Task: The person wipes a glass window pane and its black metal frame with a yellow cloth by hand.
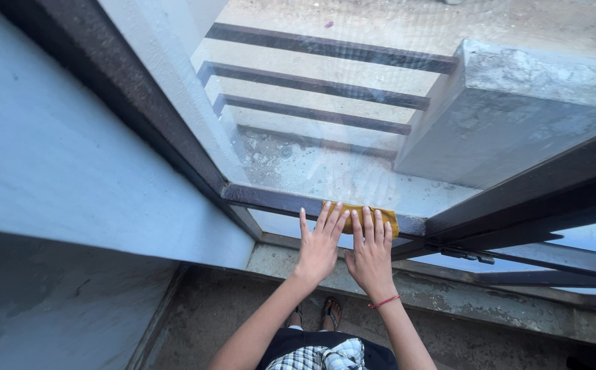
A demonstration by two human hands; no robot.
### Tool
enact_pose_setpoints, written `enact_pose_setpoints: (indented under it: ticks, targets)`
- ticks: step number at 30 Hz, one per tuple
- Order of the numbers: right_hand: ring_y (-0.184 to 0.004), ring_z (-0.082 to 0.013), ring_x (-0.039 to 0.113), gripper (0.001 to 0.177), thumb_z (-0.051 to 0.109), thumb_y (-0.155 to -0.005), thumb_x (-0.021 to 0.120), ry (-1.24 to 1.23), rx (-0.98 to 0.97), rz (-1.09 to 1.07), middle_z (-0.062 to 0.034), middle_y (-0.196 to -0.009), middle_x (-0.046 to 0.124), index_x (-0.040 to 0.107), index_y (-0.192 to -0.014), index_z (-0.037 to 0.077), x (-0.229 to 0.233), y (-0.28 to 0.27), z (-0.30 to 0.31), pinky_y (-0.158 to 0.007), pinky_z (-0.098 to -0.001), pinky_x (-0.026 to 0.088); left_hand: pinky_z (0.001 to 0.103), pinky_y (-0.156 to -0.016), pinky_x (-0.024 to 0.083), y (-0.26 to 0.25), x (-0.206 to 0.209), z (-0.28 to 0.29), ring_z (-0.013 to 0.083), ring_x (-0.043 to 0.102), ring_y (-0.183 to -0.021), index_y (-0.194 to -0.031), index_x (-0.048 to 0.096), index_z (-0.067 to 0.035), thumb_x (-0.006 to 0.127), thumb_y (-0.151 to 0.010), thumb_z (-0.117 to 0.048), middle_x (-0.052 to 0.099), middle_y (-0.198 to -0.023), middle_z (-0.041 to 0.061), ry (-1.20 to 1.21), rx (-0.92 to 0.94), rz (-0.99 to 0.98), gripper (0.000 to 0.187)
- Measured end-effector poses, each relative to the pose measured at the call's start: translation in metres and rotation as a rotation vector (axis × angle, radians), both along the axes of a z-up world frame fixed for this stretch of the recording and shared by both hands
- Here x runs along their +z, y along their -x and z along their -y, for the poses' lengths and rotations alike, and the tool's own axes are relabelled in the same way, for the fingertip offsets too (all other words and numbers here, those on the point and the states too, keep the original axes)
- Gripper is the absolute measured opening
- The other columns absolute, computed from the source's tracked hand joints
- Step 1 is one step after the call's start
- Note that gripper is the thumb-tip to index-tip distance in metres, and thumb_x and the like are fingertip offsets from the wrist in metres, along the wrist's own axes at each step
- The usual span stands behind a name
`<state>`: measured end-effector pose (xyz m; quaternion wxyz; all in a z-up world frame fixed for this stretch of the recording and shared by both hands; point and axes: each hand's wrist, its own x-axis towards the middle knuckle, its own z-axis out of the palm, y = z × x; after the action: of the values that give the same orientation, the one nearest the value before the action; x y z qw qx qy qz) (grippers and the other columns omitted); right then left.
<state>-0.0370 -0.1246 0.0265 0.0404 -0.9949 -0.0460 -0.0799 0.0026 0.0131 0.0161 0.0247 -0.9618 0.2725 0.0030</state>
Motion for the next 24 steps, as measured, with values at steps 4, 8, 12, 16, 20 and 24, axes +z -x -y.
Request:
enact_pose_setpoints:
  ticks: [4, 8, 12, 16, 20, 24]
  targets:
    - [-0.15, -0.0375, 0.017, 0.1, 0.029, -0.072, 0.075, 0.019, 0.056, -0.004, -0.0206, -0.159, 0.024, 0.022, -0.155, 0.009, -0.005, -0.008, -0.018, -0.122, -0.0528, 0.012, 0.071, -0.116, 0.002, -0.007, 0.019, -0.022, 0.0174, -0.003, -0.154, -0.161, 0.002, -0.018, 0.058, -0.092, -0.031, -0.005, -0.169, 0.0, -0.109, 0.052, -0.062, 0.089]
    - [-0.15, -0.0375, 0.018, 0.1, 0.028, -0.075, 0.073, 0.046, 0.136, -0.001, -0.0214, -0.16, 0.024, 0.02, -0.157, 0.007, -0.011, -0.02, -0.044, -0.123, -0.0521, 0.014, 0.068, -0.119, 0.0, -0.013, 0.04, -0.055, 0.014, -0.006, -0.153, -0.161, -0.002, -0.022, 0.051, -0.098, -0.041, -0.01, -0.168, -0.005, -0.179, 0.131, -0.173, 0.084]
    - [-0.15, -0.0363, 0.017, 0.098, 0.026, -0.077, 0.071, 0.116, 0.22, -0.039, -0.0208, -0.161, 0.022, 0.019, -0.157, 0.005, -0.014, -0.036, -0.076, -0.123, -0.0511, 0.013, 0.069, -0.119, -0.001, -0.021, 0.049, -0.087, 0.0173, -0.007, -0.154, -0.161, 0.0, -0.022, 0.051, -0.097, -0.051, -0.009, -0.168, -0.001, -0.197, 0.236, -0.23, 0.086]
    - [-0.15, -0.0379, 0.018, 0.096, 0.029, -0.078, 0.071, -0.001, 0.312, 0.003, -0.0215, -0.161, 0.023, 0.02, -0.155, 0.002, -0.006, -0.043, -0.104, -0.123, -0.0513, 0.014, 0.072, -0.116, 0.0, -0.03, 0.042, -0.119, 0.028, -0.004, -0.154, -0.159, 0.01, -0.028, 0.059, -0.092, -0.053, -0.001, -0.167, 0.012, -0.129, 0.342, -0.171, 0.087]
    - [-0.15, -0.0369, 0.02, 0.094, 0.032, -0.079, 0.071, -0.062, 0.333, -0.009, -0.0179, -0.16, 0.025, 0.022, -0.156, 0.008, 0.003, -0.045, -0.11, -0.122, -0.05, 0.015, 0.073, -0.116, 0.003, -0.03, 0.029, -0.132, 0.0324, 0.007, -0.154, -0.159, 0.017, -0.029, 0.067, -0.088, -0.049, 0.016, -0.163, 0.016, -0.016, 0.373, -0.094, 0.088]
    - [-0.151, -0.0317, 0.02, 0.092, 0.039, -0.083, 0.069, 0.05, 0.32, 0.005, -0.0122, -0.163, 0.025, 0.022, -0.159, 0.015, -0.005, -0.047, -0.102, -0.124, -0.0469, 0.013, 0.072, -0.116, 0.003, -0.028, 0.032, -0.128, 0.0335, 0.007, -0.153, -0.16, 0.01, -0.036, 0.064, -0.087, -0.057, 0.01, -0.166, 0.015, 0.0, 0.416, -0.154, 0.093]
